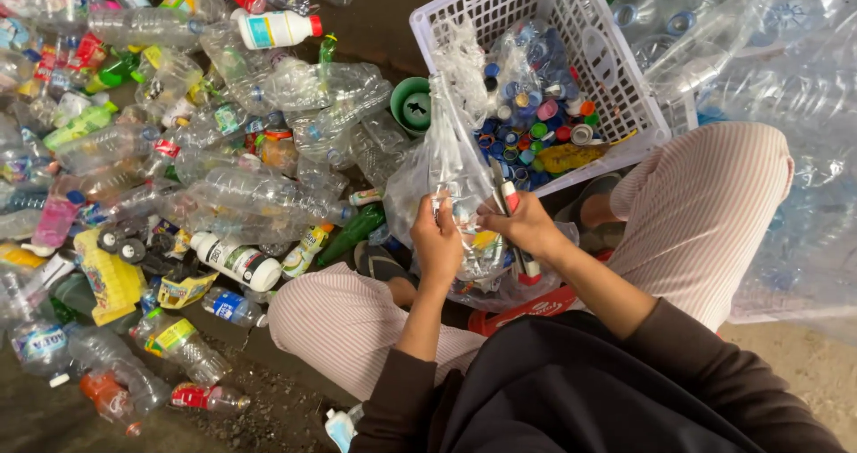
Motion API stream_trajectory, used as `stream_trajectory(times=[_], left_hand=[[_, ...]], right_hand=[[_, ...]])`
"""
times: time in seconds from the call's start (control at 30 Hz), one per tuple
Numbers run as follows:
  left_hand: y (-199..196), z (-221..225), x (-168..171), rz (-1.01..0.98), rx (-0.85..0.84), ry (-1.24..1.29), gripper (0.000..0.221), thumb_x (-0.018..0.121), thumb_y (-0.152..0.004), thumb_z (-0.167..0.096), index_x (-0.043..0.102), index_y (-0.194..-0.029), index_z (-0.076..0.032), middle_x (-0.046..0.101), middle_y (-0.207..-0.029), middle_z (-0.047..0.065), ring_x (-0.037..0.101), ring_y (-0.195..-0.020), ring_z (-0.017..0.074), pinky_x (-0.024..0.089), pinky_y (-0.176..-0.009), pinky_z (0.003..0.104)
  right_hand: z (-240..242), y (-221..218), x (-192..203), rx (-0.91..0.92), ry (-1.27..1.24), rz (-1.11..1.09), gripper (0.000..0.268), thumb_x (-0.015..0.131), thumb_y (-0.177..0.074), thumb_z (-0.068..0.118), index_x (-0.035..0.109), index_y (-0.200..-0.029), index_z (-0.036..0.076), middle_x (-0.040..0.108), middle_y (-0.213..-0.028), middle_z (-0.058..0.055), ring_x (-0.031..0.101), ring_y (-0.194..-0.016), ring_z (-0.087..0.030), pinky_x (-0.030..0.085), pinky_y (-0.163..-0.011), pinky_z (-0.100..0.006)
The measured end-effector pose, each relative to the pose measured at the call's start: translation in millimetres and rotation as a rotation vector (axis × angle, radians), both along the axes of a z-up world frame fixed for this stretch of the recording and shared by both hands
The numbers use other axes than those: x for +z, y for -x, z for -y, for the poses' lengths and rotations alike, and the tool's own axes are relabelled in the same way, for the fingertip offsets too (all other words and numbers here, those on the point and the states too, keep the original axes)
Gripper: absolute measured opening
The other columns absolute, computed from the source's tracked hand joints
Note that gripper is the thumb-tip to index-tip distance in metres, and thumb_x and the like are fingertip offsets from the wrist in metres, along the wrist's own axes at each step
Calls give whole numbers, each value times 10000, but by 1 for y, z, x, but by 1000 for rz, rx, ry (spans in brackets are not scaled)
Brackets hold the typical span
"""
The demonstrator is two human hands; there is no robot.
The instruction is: The person sits on the ground surrounded by a large pile of plastic waste and sorts through various plastic bottles. They pick up bottles, remove the labels by hand, and place the cleaned bottles into a white plastic basket. The person handles multiple types of bottles, including clear water bottles and yellow-labeled bottles, throughout the process.
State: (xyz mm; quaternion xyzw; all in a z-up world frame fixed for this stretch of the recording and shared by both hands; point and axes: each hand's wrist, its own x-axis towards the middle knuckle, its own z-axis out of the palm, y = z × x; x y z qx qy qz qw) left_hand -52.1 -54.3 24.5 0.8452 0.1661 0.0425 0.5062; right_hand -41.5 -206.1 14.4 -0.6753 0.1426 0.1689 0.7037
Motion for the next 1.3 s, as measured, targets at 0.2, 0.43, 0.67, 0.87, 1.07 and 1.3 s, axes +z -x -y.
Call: stream_trajectory(times=[0.2,0.43,0.67,0.87,1.07,1.3], left_hand=[[-8,-8,-5,28,-20,347,113,597,-967,-106,711,-965,-103,682,-652,107,601,-722,107,558,-668,348],[-10,3,-36,5,114,251,111,628,-933,-111,700,-998,-58,701,-709,223,706,-594,295,563,-473,384],[-38,13,8,-95,163,79,481,587,-973,-448,596,-1362,-165,685,-1193,210,631,-1154,418,515,-968,519],[-63,0,15,-40,-20,428,686,363,-1045,-560,273,-1582,-142,404,-1485,357,512,-1296,519,594,-896,550],[-42,-63,-43,-143,92,276,535,504,-1038,-389,487,-1448,-45,446,-1444,338,464,-1276,575,607,-829,560],[-23,-97,-118,-378,206,346,537,480,-978,-499,645,-1227,-54,497,-775,11,563,-695,157,584,-697,342]], right_hand=[[18,5,-17,-9,-336,-36,172,840,-736,21,700,-820,-34,608,-583,-82,640,-495,-162,575,-502,-321],[6,18,-31,50,-166,4,294,887,-738,96,727,-945,-39,619,-649,-92,600,-552,-165,541,-504,-307],[-9,20,11,-122,-161,-123,324,948,-673,113,686,-792,-37,569,-529,-118,542,-388,-189,469,-359,-307],[48,-57,-24,-415,-372,-153,201,738,-740,150,583,-740,22,542,-532,-175,561,-391,-283,490,-389,-402],[122,-178,-44,-733,-369,-126,584,861,-805,431,518,-1109,70,657,-901,-170,681,-682,-251,584,-508,-398],[184,-258,-64,-797,-308,-233,918,637,-683,722,562,-1345,90,702,-1036,-157,613,-643,-189,521,-552,-377]])
